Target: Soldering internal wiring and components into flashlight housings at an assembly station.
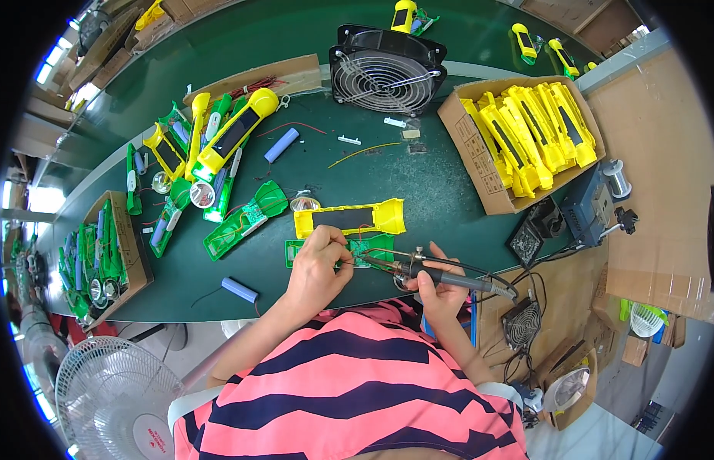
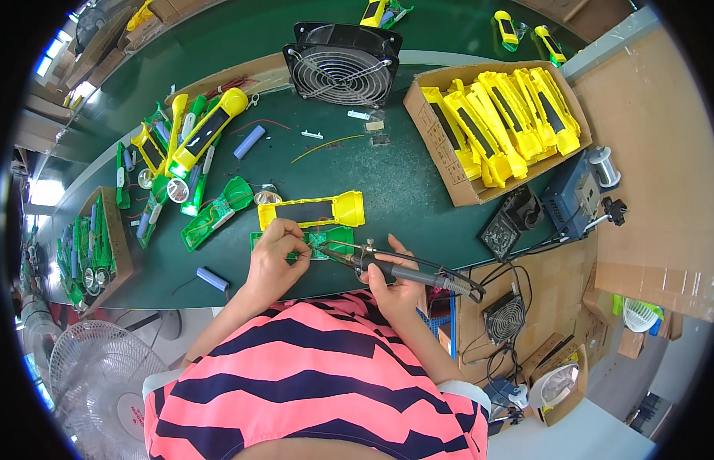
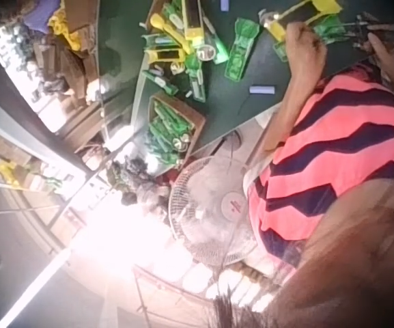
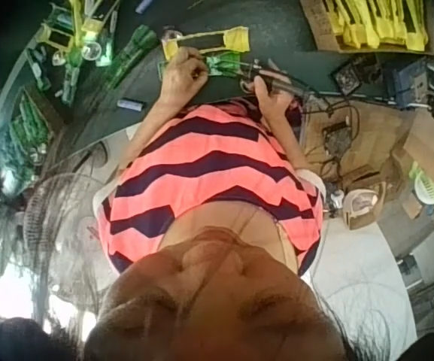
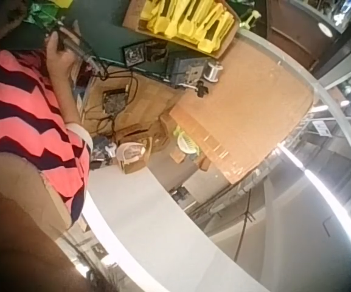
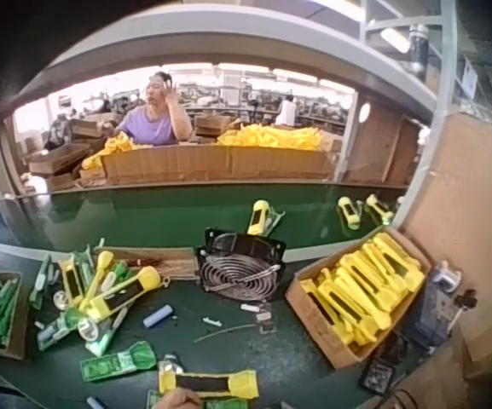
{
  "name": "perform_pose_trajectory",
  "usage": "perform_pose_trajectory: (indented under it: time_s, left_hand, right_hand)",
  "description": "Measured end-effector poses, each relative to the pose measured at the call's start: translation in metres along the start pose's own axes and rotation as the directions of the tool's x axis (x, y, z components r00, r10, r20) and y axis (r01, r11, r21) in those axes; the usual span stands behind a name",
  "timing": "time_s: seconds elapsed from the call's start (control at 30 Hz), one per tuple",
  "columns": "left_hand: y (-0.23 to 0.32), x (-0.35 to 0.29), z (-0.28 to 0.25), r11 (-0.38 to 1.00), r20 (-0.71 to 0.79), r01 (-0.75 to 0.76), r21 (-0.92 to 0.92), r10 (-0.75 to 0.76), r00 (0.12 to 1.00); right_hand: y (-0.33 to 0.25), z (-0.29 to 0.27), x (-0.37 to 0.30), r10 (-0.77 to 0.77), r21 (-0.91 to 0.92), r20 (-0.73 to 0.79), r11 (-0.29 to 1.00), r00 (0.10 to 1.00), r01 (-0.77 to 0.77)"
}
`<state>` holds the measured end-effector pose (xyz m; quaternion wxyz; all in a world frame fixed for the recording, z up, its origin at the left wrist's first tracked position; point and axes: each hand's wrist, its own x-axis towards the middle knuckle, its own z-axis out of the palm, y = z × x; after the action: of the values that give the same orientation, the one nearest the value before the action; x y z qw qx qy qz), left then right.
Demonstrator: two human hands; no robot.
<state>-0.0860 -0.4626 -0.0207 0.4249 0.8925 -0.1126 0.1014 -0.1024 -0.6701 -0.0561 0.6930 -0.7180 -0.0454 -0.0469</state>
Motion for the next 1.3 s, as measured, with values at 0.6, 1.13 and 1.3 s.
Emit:
perform_pose_trajectory:
  time_s: [0.6,1.13,1.3]
  left_hand:
    - [0.002,0.002,0.001,0.999,0.028,0.041,-0.005,-0.041,0.999]
    - [-0.008,-0.016,-0.005,0.929,-0.006,-0.275,0.247,0.285,0.958]
    - [-0.013,-0.034,-0.002,0.925,-0.082,-0.254,0.282,0.287,0.954]
  right_hand:
    - [0.001,-0.015,-0.005,-0.073,-0.035,-0.068,0.997,0.995,0.07]
    - [0.009,-0.024,-0.006,-0.1,-0.133,-0.015,0.986,0.995,0.097]
    - [-0.011,-0.013,0.0,-0.034,-0.017,-0.03,0.999,0.999,0.033]
